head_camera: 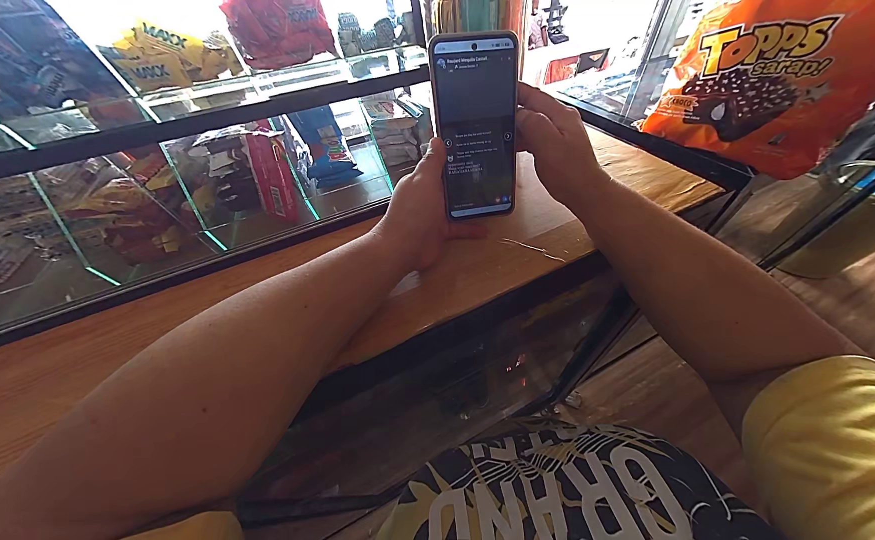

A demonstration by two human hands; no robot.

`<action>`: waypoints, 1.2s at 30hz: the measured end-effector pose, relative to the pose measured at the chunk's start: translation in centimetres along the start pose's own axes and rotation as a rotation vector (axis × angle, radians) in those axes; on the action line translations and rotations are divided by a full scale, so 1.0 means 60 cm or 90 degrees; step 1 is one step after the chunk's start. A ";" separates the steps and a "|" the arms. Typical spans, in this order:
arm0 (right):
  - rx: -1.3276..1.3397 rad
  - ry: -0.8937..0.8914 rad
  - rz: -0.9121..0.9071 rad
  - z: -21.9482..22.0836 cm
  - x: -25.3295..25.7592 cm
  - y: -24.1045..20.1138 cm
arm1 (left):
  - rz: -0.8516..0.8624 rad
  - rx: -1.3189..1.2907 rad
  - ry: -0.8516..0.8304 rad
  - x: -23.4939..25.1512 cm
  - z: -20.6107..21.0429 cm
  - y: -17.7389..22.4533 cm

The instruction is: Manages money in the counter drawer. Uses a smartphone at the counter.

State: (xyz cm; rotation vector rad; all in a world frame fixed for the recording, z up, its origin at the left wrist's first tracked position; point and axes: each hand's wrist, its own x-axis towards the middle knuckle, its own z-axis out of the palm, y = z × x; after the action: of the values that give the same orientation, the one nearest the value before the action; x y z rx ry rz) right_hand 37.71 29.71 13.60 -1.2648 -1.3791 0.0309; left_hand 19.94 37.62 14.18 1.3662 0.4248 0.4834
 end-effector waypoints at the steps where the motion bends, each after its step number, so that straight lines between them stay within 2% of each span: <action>1: 0.001 0.000 0.003 0.000 0.000 -0.001 | 0.000 0.001 -0.001 0.000 0.000 0.000; 36: 0.008 -0.008 -0.006 -0.001 0.001 0.003 | 0.003 0.002 -0.005 0.001 -0.001 -0.002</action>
State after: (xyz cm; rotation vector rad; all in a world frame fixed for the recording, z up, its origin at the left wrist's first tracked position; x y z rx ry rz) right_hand 37.89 29.78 13.56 -1.2503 -1.3931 0.0406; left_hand 19.95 37.68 14.05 1.3717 0.4161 0.4824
